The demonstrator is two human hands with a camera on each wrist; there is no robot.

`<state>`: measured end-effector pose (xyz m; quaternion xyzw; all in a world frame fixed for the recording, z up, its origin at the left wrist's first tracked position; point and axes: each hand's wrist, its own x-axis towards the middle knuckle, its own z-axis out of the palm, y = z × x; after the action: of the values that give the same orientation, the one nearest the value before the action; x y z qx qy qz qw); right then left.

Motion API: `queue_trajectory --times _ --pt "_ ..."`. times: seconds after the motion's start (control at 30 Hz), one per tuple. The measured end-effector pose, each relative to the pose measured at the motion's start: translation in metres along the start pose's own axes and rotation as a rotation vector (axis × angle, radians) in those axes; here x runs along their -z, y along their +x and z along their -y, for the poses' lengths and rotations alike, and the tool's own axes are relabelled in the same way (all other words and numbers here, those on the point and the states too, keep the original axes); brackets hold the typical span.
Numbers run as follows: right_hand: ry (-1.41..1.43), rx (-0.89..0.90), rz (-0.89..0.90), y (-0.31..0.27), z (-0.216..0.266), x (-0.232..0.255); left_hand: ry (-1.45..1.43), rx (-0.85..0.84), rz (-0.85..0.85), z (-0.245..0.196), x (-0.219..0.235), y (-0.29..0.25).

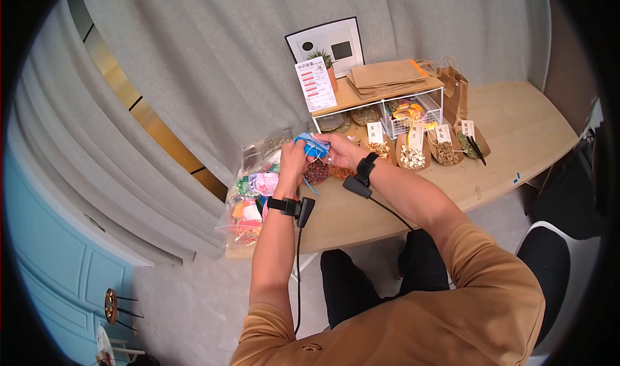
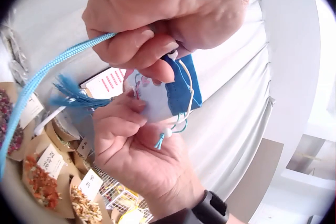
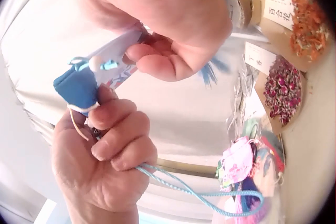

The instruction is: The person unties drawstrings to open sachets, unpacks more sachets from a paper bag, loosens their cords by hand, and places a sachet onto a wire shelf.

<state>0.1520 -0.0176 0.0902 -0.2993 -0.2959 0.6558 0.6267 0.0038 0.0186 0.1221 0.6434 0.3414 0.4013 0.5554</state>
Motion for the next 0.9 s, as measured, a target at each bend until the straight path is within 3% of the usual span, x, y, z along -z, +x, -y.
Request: queue_trajectory --times 0.2,0.33,0.4,0.47,0.5,0.53,0.63,0.73,0.77,0.83,0.87,0.9 --pt "0.099 -0.052 -0.099 -0.019 -0.022 0.011 -0.224 0.096 0.114 0.000 -0.007 -0.021" --pt "0.031 -0.026 -0.054 -0.041 -0.040 0.030 -0.232 0.097 0.124 0.028 -0.011 -0.044" --pt "-0.003 0.022 -0.017 -0.065 -0.052 0.035 -0.470 0.124 0.050 0.043 -0.017 -0.068" --pt "-0.340 0.237 -0.284 -0.093 -0.065 0.029 -0.484 0.162 0.007 0.050 -0.026 -0.099" --pt "-0.436 0.370 -0.260 -0.103 -0.075 0.034 -0.321 0.179 0.061 0.065 -0.022 -0.110" --pt "-0.436 0.372 -0.285 -0.113 -0.082 0.039 -0.159 0.192 0.121 0.081 -0.017 -0.117" --pt "-0.577 0.294 -0.226 -0.137 -0.096 0.056 -0.034 0.174 0.151 0.115 -0.013 -0.141" --pt "-0.517 0.573 -0.551 -0.147 -0.104 0.065 0.051 0.179 0.226 0.112 -0.010 -0.161" --pt "-0.518 0.569 -0.559 -0.156 -0.100 0.063 0.116 0.133 0.315 0.108 -0.009 -0.167" --pt "-1.035 0.763 -0.335 -0.181 -0.086 0.050 0.132 0.120 0.460 0.092 -0.011 -0.176" --pt "-1.037 0.757 -0.337 -0.189 -0.081 0.050 0.128 0.124 0.462 0.087 -0.011 -0.178" --pt "-1.043 0.532 -0.121 -0.196 -0.074 0.052 0.179 0.108 0.480 0.083 -0.011 -0.178"
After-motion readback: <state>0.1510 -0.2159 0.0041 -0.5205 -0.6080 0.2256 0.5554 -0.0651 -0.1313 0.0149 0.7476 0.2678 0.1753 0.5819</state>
